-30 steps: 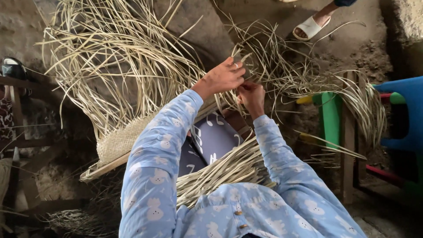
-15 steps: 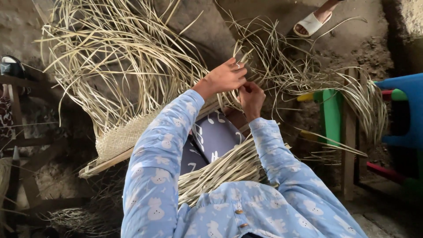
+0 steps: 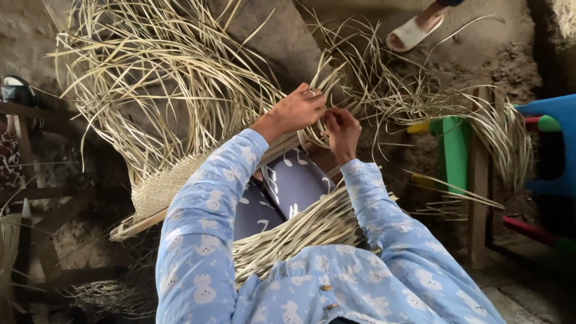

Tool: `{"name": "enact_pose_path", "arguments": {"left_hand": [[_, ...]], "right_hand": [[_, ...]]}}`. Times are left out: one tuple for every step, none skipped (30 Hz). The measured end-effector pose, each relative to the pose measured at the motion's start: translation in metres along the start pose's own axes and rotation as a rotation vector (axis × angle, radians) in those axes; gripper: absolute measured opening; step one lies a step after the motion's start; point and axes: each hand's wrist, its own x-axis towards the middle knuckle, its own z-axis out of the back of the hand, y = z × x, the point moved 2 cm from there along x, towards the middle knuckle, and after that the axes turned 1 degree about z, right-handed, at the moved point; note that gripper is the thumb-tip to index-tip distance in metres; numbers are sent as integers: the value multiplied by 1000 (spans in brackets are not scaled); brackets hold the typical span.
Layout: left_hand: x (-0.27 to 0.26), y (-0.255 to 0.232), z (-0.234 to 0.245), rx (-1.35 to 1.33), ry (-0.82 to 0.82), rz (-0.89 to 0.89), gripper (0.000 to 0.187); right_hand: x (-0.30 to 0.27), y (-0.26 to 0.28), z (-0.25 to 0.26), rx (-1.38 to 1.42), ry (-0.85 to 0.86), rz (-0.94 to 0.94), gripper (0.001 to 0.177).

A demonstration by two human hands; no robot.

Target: Weaving dried plant fibers into a mat on a wooden frame.

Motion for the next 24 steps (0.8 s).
{"name": "enact_pose_path", "arguments": {"left_hand": [[-1, -1, -3, 20, 16, -12, 14], [-2, -2, -5, 41, 31, -24, 14], [-3, -2, -6, 41, 31, -24, 14], [-3, -2, -8, 52, 40, -40, 13], [-4, -3, -9, 64, 48, -56, 12], [-3, -3, -8, 65, 48, -57, 12], [-2, -3, -6, 53, 37, -63, 12], [-1, -3, -5, 42, 26, -70, 13], [-2, -3, -6, 43, 27, -70, 13], [-3, -4, -6, 52, 20, -77, 12], [-4, -4, -7, 61, 14, -83, 13], [-3, -4, -6, 61, 14, -84, 13], [-2, -5, -5, 61, 10, -89, 12], [-1, -5, -4, 63, 5, -94, 12], [-1, -5, -3, 63, 5, -94, 12], [-1, -5, -3, 55, -1, -94, 12], [-1, -5, -2, 47, -8, -94, 13], [0, -5, -2, 48, -8, -94, 13], [0, -5, -3, 47, -12, -100, 14], [0, -5, -3, 44, -16, -108, 14], [2, -6, -1, 43, -16, -109, 14], [4, -6, 3, 48, -23, -117, 14], [6, -6, 6, 53, -31, -126, 14], [7, -6, 6, 52, -32, -126, 14]], "right_hand": [[1, 1, 2, -4, 52, -11, 12], [3, 2, 3, -9, 105, -21, 13], [3, 4, 5, -9, 105, -20, 13], [4, 6, 5, -18, 139, -16, 12], [4, 8, 6, -28, 174, -11, 12], [6, 8, 8, -27, 174, -10, 12], [7, 9, 9, -9, 202, -8, 13], [9, 9, 9, 10, 231, -5, 13], [10, 9, 9, 11, 232, -5, 13], [10, 9, 9, 18, 241, -10, 13], [10, 8, 8, 25, 250, -15, 13], [12, 7, 8, 26, 250, -15, 13], [14, 5, 7, -7, 256, -15, 13], [16, 4, 7, -39, 263, -15, 13], [16, 4, 7, -39, 264, -14, 13], [17, 4, 7, -79, 264, -7, 13], [18, 4, 6, -120, 264, 0, 13], [19, 3, 6, -119, 264, 0, 13], [20, 2, 6, -120, 271, -6, 13], [20, 0, 7, -121, 277, -13, 13], [21, -2, 6, -120, 276, -14, 13], [23, -4, 4, -128, 301, -44, 15], [25, -6, 2, -136, 327, -75, 17], [26, -2, 4, -136, 326, -75, 17]]}}
